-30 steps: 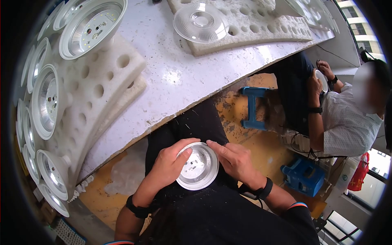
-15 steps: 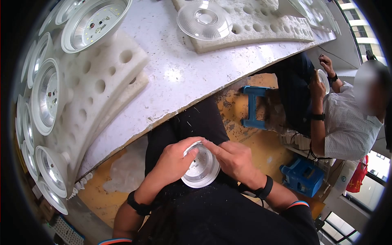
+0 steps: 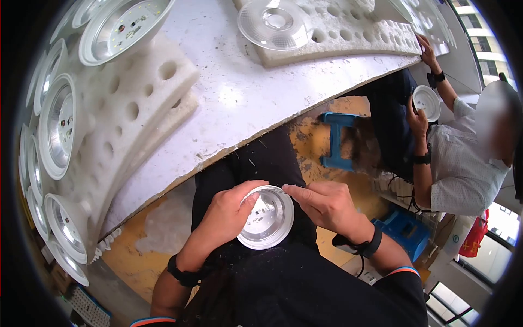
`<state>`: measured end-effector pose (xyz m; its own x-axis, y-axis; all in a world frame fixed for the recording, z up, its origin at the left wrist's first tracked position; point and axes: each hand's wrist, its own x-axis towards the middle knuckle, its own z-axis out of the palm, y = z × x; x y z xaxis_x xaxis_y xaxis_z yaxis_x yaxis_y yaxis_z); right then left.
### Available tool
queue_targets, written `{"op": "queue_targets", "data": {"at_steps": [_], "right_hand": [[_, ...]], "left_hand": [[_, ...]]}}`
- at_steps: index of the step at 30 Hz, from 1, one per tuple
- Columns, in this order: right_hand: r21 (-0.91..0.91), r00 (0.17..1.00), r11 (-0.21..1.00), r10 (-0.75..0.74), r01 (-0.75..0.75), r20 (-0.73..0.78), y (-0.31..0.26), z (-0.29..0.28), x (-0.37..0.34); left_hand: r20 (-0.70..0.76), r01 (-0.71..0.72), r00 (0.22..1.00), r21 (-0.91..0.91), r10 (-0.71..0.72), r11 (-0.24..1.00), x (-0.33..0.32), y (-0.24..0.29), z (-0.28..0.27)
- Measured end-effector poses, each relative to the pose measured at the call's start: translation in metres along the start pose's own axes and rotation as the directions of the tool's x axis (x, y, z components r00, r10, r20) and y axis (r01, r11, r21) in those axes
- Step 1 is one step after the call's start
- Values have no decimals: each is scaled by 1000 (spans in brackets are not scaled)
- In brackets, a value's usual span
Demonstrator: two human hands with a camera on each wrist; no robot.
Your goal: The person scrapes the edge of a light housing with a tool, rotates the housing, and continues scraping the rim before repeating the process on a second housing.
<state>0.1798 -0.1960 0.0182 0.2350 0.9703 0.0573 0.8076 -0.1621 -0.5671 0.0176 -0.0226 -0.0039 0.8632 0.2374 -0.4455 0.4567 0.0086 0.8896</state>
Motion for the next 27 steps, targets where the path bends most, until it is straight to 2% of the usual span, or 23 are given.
{"op": "queue_targets", "data": {"at_steps": [2, 6, 8, 11, 13, 16, 17, 19, 21, 22, 24, 26, 27], "right_hand": [[-21, 1000, 1000, 11, -11, 18, 0, -4, 1], [-32, 997, 999, 23, -21, 67, -1, -2, 3], [-48, 995, 998, 36, -32, 89, -4, -4, 3], [-91, 979, 991, 116, -101, 166, -15, -16, 8], [-174, 934, 976, 184, -135, 306, -19, -24, 10], [-228, 911, 969, 177, -94, 374, -16, -20, 12], [-230, 910, 969, 178, -95, 374, -14, -14, 11], [-140, 962, 986, 125, -93, 242, -5, 2, 10], [-81, 974, 992, 112, -98, 198, 1, 19, 12], [-18, 983, 995, 104, -103, 151, 2, 24, 13], [-1, 987, 995, 95, -96, 130, 3, 26, 12], [16, 988, 994, 103, -105, 115, 5, 23, 3], [-16, 975, 989, 149, -149, 164, 7, 16, -4]], "left_hand": [[-18, -41, 999, 25, 41, 999, 0, 0, 1], [-20, -21, 1000, 51, 22, 998, -1, 3, 0], [-29, -84, 996, 86, 87, 993, -1, 4, 0], [-28, -78, 996, 123, 82, 989, 1, 8, 2], [-8, -63, 998, 142, 65, 988, 4, 9, 3], [28, -46, 999, 205, 41, 978, 12, 4, 5], [35, -38, 999, 250, 31, 967, 16, 1, 6], [43, -52, 998, 253, 42, 966, 23, -3, 6], [47, -61, 998, 259, 50, 964, 27, -7, 4], [46, -14, 999, 201, 5, 980, 29, -10, 1], [49, 41, 998, 145, -48, 989, 28, -11, -2], [57, -12, 998, 147, 3, 989, 25, -7, 3], [68, -11, 998, 145, 1, 989, 24, -6, 2]]}}
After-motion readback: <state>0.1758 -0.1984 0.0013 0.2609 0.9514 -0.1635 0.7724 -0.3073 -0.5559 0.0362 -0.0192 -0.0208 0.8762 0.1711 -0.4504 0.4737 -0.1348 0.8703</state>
